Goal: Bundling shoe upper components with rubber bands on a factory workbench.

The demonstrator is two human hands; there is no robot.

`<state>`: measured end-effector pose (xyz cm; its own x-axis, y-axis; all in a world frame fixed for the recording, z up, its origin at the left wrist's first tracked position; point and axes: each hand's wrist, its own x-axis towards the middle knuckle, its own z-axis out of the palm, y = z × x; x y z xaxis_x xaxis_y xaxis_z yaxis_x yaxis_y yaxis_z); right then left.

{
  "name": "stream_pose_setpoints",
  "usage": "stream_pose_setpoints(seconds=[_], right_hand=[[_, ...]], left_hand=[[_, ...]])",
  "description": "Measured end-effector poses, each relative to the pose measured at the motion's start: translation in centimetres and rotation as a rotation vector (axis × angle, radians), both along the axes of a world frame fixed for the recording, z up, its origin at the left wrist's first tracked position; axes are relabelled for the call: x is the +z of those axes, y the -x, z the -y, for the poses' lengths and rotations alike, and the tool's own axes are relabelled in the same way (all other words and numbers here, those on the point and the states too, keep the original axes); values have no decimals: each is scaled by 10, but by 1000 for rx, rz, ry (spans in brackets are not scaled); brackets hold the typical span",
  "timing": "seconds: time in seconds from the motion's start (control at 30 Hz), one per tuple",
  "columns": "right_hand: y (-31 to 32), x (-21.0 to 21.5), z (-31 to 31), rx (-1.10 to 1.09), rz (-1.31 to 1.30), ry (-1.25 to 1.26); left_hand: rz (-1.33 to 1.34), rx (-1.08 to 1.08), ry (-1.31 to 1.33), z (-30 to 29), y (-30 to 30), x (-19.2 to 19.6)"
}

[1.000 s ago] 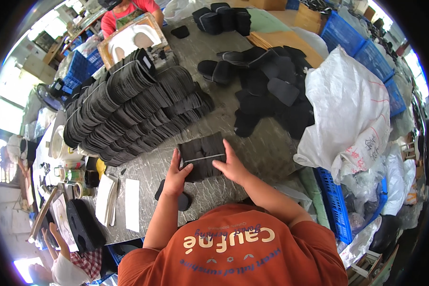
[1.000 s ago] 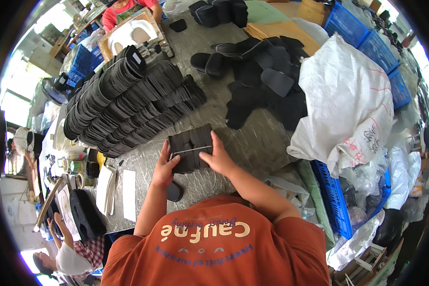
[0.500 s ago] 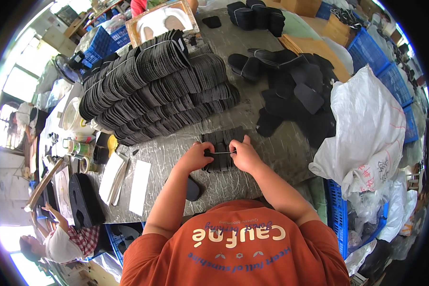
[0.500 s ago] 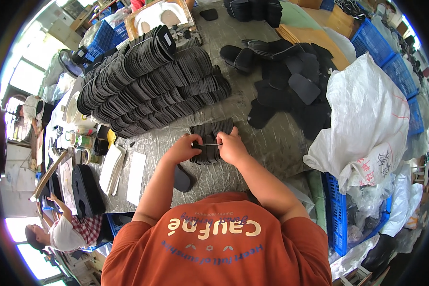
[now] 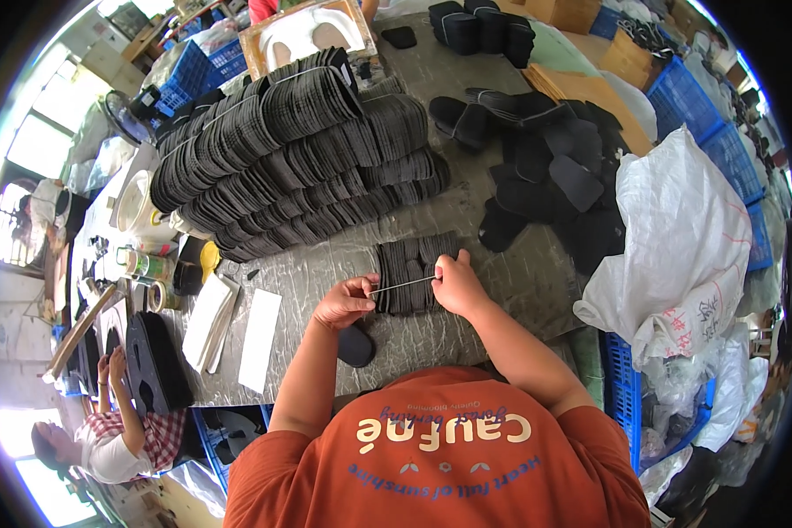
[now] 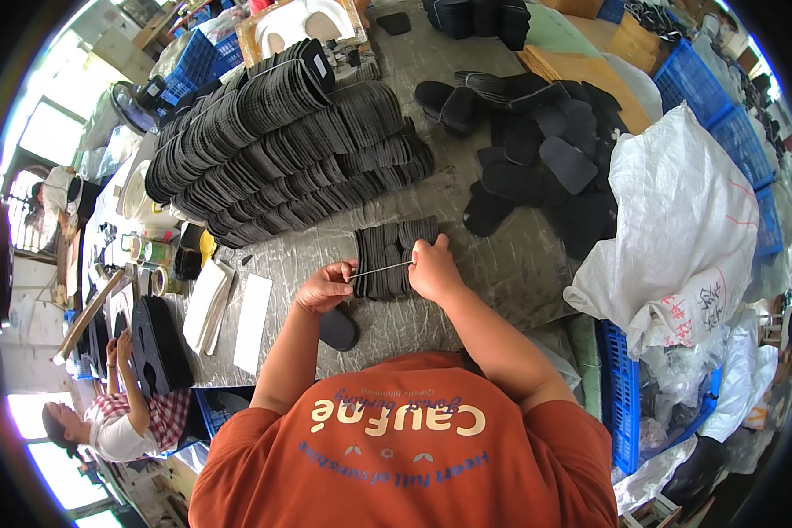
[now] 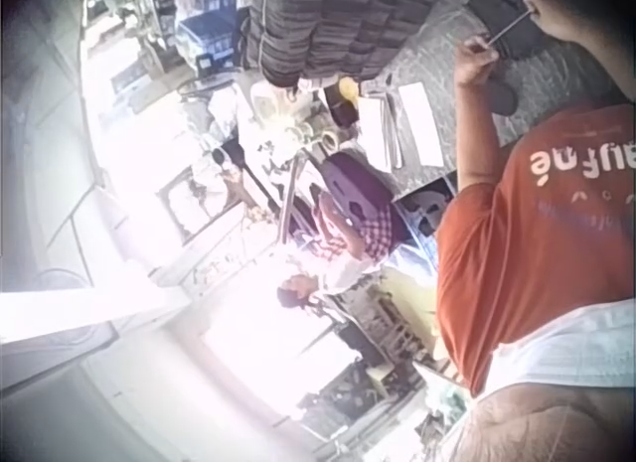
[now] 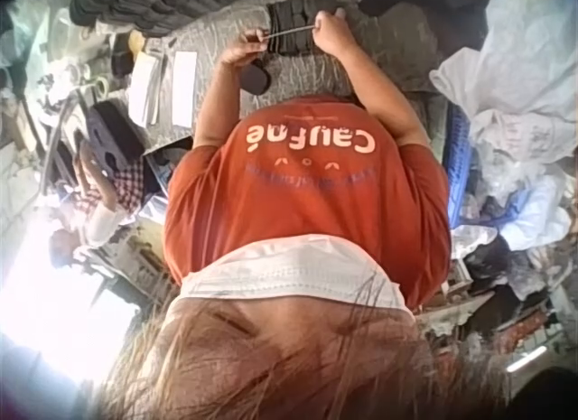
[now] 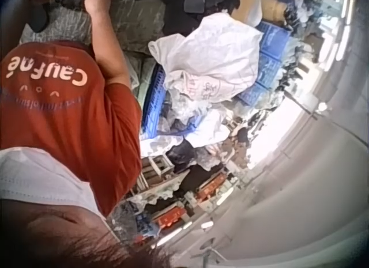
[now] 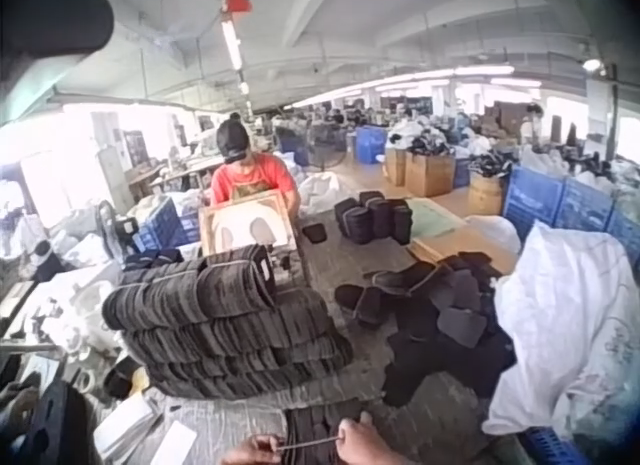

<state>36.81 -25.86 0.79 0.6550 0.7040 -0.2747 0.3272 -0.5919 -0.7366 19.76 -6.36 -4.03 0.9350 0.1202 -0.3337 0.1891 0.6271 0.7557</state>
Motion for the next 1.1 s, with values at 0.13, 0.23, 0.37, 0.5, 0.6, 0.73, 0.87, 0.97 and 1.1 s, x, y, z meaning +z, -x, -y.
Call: stream_pose_setpoints(seconds=[0.13, 0.23, 0.37, 0.5, 0.6, 0.73, 0.87, 0.97, 1.1], right_hand=[[0, -1, -2, 19, -21, 36], [-4, -10, 6, -19, 21, -62], [-12, -31, 33, 55, -615, -403], [19, -31, 31, -46, -506, -536], [15, -39, 38, -162, -528, -656], [2, -54, 54, -425, -991, -703], [-8, -48, 47, -156, -803, -617], [-11, -52, 48, -69, -621, -562], [-7, -66, 51, -99, -360, -611]], left_hand=[[1, -55, -5, -4, -1, -17], [-142, -10, -106, 3, -10, -13], [-153, 233, -135, 44, -20, -4], [-116, 294, -145, 66, -31, 14], [-170, 381, -91, 62, -34, 19], [-63, 351, -211, 61, -35, 26], [-79, 297, -254, 56, -35, 26], [-77, 277, -282, 55, -35, 25], [-96, 305, -246, 58, -35, 27]])
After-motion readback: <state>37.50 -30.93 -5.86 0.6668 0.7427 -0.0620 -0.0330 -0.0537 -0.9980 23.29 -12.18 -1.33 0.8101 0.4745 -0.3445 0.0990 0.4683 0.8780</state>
